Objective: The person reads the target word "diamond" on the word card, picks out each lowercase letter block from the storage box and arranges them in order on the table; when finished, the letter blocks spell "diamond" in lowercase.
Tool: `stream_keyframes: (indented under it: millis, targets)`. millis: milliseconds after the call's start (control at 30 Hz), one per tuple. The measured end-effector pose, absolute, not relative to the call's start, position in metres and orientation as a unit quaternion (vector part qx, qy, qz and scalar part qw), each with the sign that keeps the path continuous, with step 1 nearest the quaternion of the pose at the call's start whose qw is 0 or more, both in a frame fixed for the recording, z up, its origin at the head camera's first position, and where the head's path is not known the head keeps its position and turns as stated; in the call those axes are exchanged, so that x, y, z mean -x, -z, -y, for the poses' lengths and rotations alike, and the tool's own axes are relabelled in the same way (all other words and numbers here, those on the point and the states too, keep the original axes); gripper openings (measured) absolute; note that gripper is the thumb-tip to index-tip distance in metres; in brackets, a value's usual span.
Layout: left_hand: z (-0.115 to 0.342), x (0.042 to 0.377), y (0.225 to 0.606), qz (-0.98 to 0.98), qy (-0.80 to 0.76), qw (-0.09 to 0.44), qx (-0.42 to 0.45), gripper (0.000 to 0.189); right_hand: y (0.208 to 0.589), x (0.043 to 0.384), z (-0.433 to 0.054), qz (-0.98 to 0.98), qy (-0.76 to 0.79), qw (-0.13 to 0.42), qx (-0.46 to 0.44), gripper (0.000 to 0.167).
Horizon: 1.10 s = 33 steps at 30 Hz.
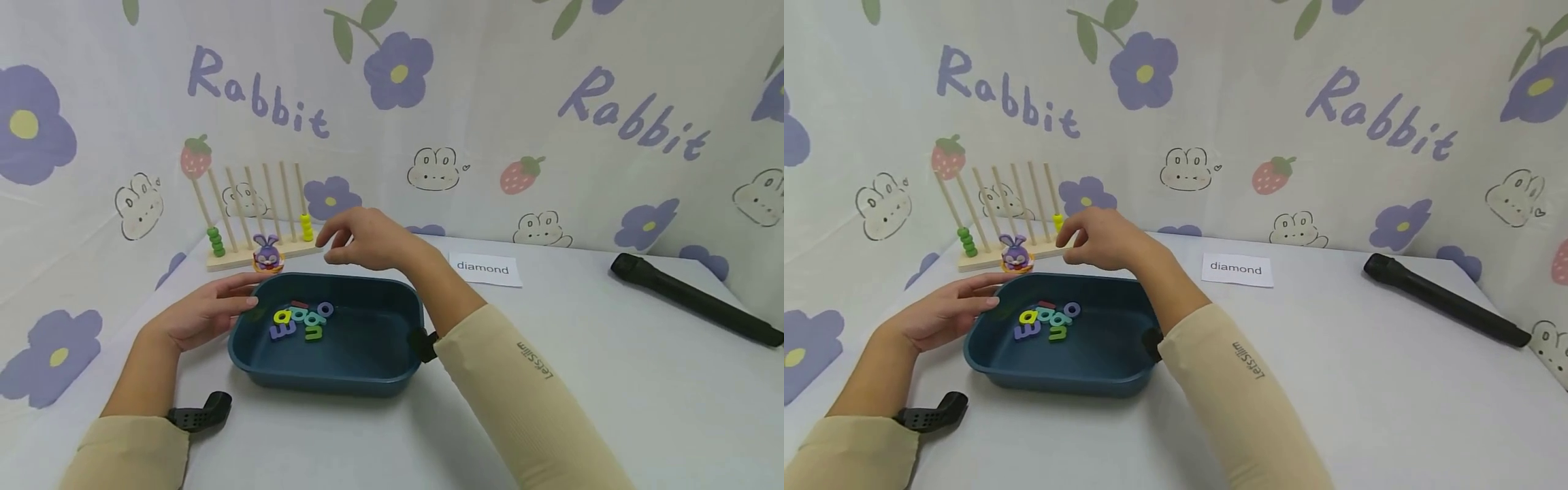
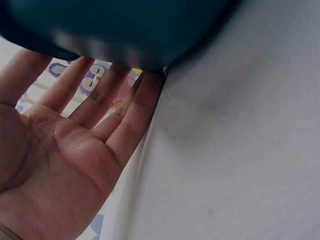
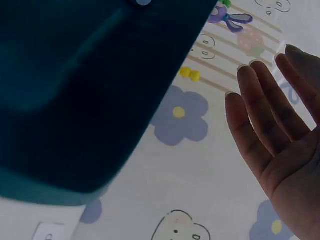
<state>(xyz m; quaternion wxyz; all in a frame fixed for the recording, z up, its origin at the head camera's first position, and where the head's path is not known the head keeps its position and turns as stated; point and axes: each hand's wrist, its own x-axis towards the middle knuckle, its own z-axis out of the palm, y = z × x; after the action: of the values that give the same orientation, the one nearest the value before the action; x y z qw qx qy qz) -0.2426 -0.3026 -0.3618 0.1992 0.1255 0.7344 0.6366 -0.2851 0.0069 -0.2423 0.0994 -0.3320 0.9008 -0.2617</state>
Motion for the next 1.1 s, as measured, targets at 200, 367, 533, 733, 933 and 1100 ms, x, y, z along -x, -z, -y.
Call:
stream_keyframes:
  millis: [200,367,533,733,933,1100]
  targets:
    - [0.303,0.240,0.361,-0.738,-0.634,0.199,-0.115,0.053,0.255,0.294,0.000,-0.891,0.275,0.110,0.345,0.028]
    - [0.305,0.239,0.361,-0.736,-0.638,0.199,-0.105,0.054,0.264,0.301,0.007,-0.885,0.272,0.118,0.359,0.026]
    - [0.303,0.241,0.362,-0.734,-0.643,0.195,-0.103,0.055,0.268,0.303,0.012,-0.882,0.265,0.144,0.362,0.027]
    - [0.299,0.240,0.360,-0.735,-0.642,0.193,-0.101,0.056,0.277,0.305,0.014,-0.871,0.262,0.210,0.359,0.035]
    - [0.301,0.240,0.360,-0.733,-0.644,0.198,-0.092,0.059,0.287,0.305,0.025,-0.862,0.230,0.259,0.371,0.034]
    - [0.303,0.242,0.361,-0.730,-0.646,0.202,-0.093,0.059,0.296,0.301,0.034,-0.871,0.162,0.264,0.382,0.037]
